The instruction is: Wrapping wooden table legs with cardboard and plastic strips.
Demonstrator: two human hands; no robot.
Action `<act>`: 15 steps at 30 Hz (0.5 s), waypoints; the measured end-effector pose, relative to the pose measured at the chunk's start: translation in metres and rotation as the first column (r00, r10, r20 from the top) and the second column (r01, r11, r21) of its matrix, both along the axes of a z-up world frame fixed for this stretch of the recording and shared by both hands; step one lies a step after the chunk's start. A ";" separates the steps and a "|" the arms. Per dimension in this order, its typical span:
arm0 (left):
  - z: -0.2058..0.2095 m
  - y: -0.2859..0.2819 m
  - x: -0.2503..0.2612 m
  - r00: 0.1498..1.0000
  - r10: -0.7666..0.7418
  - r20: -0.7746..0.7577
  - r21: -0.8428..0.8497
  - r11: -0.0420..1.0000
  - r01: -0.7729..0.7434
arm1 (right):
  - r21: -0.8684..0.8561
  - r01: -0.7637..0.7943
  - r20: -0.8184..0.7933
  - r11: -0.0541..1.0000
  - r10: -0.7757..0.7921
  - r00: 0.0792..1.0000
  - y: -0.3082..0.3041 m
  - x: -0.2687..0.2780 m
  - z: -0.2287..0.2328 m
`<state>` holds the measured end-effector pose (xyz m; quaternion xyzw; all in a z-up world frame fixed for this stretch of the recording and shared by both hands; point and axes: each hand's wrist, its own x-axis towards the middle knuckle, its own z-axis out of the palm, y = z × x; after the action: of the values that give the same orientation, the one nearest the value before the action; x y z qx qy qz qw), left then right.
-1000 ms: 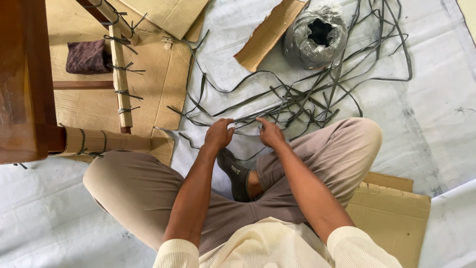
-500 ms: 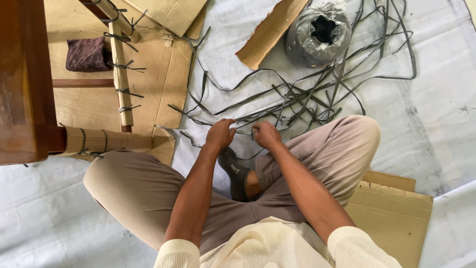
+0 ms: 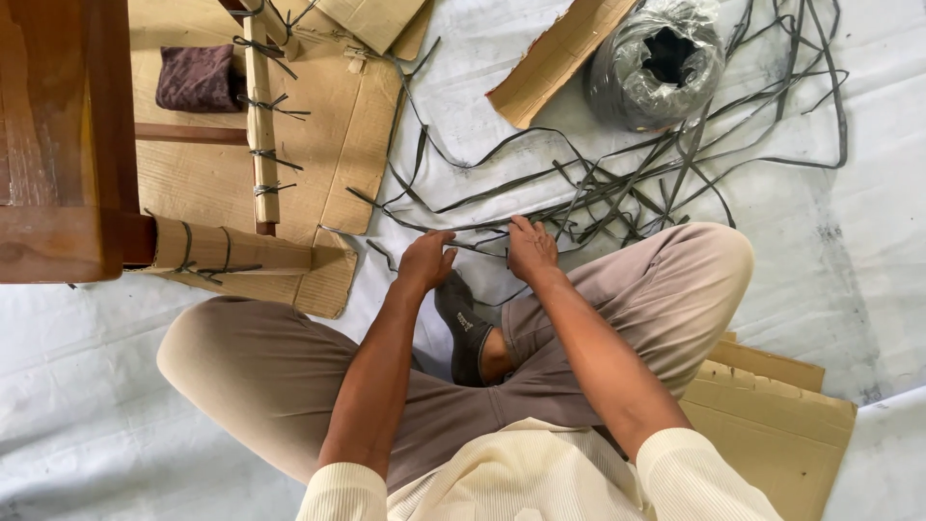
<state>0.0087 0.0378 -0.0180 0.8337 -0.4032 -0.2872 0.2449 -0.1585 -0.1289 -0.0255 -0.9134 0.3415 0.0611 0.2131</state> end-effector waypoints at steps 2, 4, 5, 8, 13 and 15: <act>0.001 0.001 -0.001 1.000 0.001 0.005 0.003 1.000 -0.001 | -0.006 0.003 0.030 1.000 -0.003 1.000 -0.001 -0.002 -0.007; 0.005 0.000 -0.001 1.000 0.004 0.014 0.006 1.000 -0.004 | -0.012 0.004 0.063 1.000 -0.004 0.998 -0.001 0.000 -0.007; 0.008 -0.001 -0.001 1.000 0.015 0.003 0.019 1.000 -0.015 | 0.002 0.004 0.135 1.000 -0.004 0.991 0.001 0.001 -0.005; 0.014 -0.006 -0.001 0.999 0.038 -0.012 -0.033 0.999 -0.038 | 0.028 -0.018 0.307 0.999 0.009 0.952 0.004 0.007 0.014; 0.039 -0.028 -0.002 0.945 0.183 -0.271 -0.172 0.957 -0.235 | 0.003 -0.130 0.540 0.992 0.108 0.835 0.019 0.022 0.076; 0.052 -0.033 -0.002 0.884 0.201 -0.422 -0.251 0.911 -0.327 | -0.038 -0.205 0.588 0.978 0.187 0.787 0.028 0.028 0.100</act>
<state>0.0062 0.0045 0.0337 0.7581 -0.2686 -0.3414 0.4864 -0.1301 -0.1014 0.0743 -0.9145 0.1612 -0.1983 0.3136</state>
